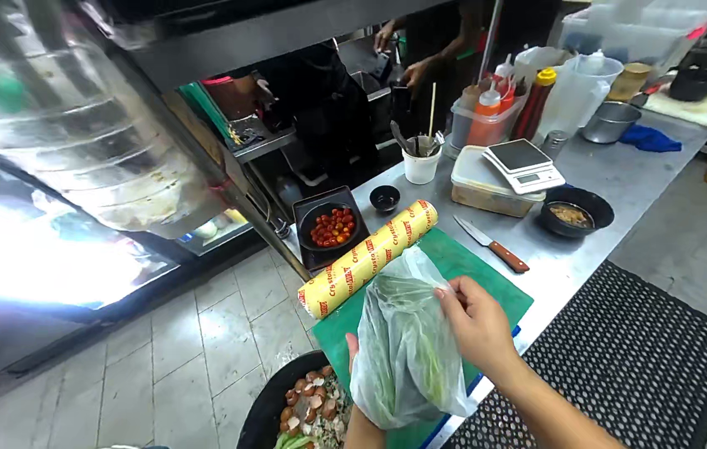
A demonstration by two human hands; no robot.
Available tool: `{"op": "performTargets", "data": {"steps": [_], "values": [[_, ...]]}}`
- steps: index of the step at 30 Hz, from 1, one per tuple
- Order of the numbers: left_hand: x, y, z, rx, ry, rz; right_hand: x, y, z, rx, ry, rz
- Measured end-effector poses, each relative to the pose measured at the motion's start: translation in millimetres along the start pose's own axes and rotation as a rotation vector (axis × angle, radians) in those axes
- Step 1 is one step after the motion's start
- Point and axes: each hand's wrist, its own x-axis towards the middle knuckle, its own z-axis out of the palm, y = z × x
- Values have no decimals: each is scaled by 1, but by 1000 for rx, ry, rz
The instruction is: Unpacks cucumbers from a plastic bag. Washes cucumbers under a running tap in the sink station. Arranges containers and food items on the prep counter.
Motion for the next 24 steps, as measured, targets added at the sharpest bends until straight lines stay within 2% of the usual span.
{"op": "performTargets", "data": {"steps": [1, 2, 3, 6, 11, 16, 18, 21, 24], "values": [[4, -17, -40, -86, -148, -19, -3, -8, 0, -8, 53, -78], [8, -32, -69, -127, -210, -47, -6, -16, 0, 2, 103, -130], [10, -41, -84, -144, -196, -86, -7, -24, 1, 31, 142, -150], [8, -58, -94, -157, -138, -222, 0, -36, 7, 78, 152, -74], [4, -73, -101, -394, -265, -475, 6, -48, 11, 152, 232, -91], [-2, -61, -108, -397, -207, -562, 16, -56, 6, 288, 215, 12], [-6, -52, -110, -316, -175, -549, 18, -58, 4, 326, 228, 40], [4, -29, -113, -53, -146, -483, 26, -54, 4, 281, 255, 33], [7, -11, -109, 230, -44, -422, 35, -42, 11, 282, 249, 116]]}}
